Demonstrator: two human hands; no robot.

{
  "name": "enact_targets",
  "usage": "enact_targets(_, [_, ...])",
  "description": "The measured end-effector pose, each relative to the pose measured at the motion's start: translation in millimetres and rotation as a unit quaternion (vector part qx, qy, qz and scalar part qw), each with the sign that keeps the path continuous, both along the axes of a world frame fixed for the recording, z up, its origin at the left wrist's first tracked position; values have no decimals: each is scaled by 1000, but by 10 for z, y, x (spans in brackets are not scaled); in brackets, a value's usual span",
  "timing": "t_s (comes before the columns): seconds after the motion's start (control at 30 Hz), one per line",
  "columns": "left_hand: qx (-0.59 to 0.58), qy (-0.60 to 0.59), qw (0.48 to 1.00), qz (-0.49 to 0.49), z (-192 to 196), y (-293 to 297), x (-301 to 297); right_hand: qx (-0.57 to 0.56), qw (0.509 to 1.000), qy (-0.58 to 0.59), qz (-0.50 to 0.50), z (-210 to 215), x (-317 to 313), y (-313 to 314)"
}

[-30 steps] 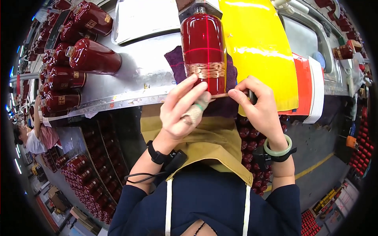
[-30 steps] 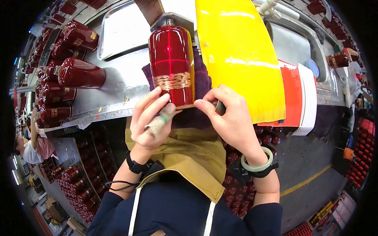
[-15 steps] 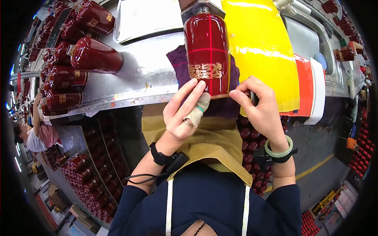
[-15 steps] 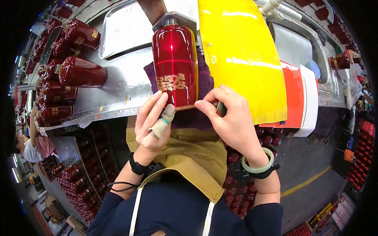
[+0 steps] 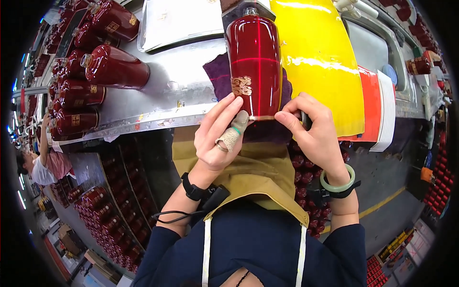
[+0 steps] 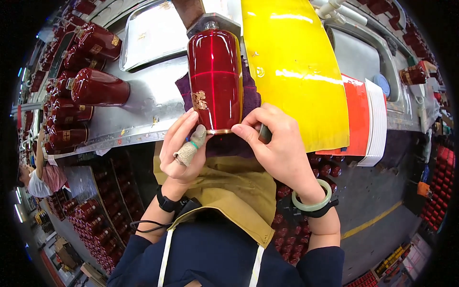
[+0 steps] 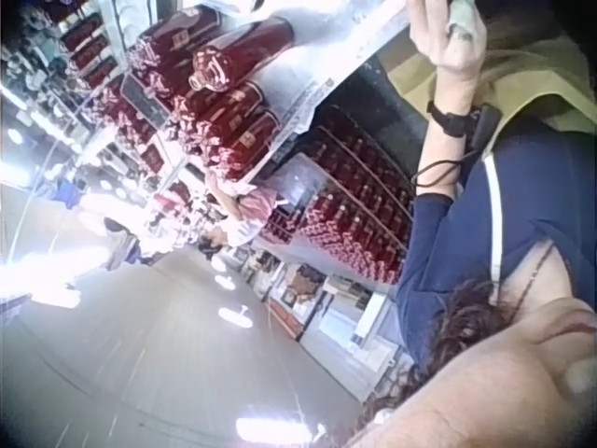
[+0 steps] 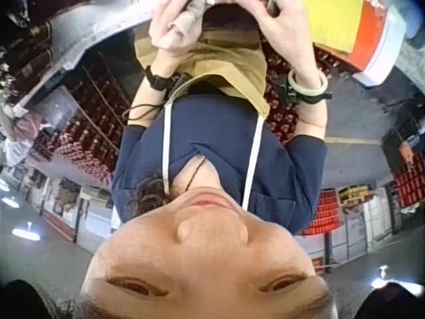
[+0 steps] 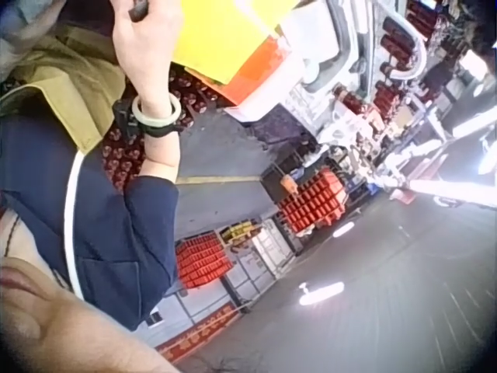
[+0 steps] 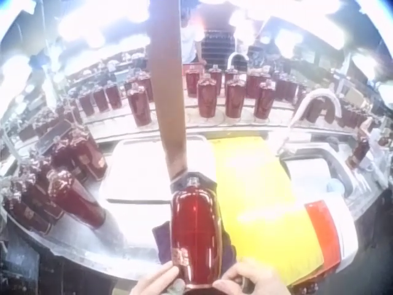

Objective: Applying and smoothing gold foil labels onto red ceramic liquor bottles at a factory production line.

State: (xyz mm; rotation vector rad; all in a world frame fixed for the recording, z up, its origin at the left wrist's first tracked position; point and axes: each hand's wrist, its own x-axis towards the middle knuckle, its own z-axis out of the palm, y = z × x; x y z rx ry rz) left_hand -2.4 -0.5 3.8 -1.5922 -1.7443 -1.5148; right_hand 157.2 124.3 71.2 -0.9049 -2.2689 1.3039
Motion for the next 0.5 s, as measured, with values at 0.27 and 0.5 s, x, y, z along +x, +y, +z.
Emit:
enact_targets(0.27, [-49,34,998,-15,21,-73,-29,7,1000,1,-2,-17,16,28])
enact_targets(0.5, [-84,76,993,-15,76,-73,43,-1,1000,1,-4,-39,11,37])
